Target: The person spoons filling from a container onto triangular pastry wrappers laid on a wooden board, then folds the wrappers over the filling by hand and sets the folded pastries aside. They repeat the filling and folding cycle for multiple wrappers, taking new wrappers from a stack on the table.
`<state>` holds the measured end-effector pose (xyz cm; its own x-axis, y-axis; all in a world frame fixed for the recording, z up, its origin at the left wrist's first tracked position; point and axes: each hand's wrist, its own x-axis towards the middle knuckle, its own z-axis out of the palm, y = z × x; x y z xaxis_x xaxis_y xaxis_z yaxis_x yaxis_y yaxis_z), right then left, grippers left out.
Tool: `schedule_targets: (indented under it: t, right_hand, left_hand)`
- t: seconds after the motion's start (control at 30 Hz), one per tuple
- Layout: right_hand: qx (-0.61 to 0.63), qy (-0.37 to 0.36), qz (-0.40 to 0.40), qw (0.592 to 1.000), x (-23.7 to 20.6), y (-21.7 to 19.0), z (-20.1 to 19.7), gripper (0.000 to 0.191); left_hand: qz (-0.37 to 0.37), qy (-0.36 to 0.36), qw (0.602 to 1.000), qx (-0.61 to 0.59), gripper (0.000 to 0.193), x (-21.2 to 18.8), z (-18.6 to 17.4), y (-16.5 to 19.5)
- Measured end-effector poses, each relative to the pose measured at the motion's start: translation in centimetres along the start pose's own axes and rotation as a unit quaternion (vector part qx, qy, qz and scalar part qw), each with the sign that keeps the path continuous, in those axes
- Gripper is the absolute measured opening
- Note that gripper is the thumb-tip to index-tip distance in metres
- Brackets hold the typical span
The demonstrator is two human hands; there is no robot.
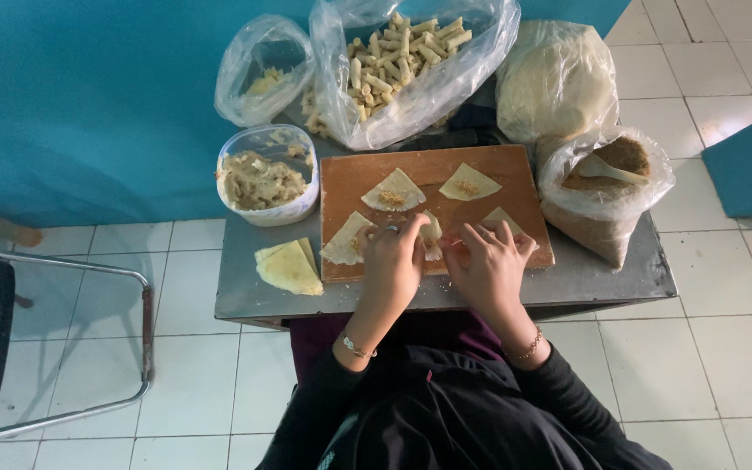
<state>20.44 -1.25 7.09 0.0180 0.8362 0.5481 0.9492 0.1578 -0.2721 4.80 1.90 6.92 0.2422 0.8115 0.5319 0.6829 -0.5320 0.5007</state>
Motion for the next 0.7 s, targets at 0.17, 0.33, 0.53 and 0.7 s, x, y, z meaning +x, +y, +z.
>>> schedule_targets:
  t: [0.17,0.33,0.53,0.7]
  right_hand:
    - [0.017,0.007,0.000,1.000,-0.24,-0.03,0.17,0.011]
    - [0.038,0.022,0.003,0.999,-0.26,-0.01,0.28,0.014]
    - [0.044,0.035,0.009,0.998,-0.29,0.03,0.57,0.012]
    - [0.048,0.039,0.006,0.998,-0.48,0.27,0.95,0.014]
  left_hand:
    - [0.029,0.016,0.999,-0.023,0.034,-0.15,0.38,0.01]
    - [0.032,0.011,0.999,-0.026,0.038,-0.50,0.48,-0.10]
    - [0.059,0.022,0.998,-0.028,0.044,-0.51,0.31,0.03]
    - [0.068,-0.010,0.997,-0.017,0.051,-0.55,0.54,-0.26]
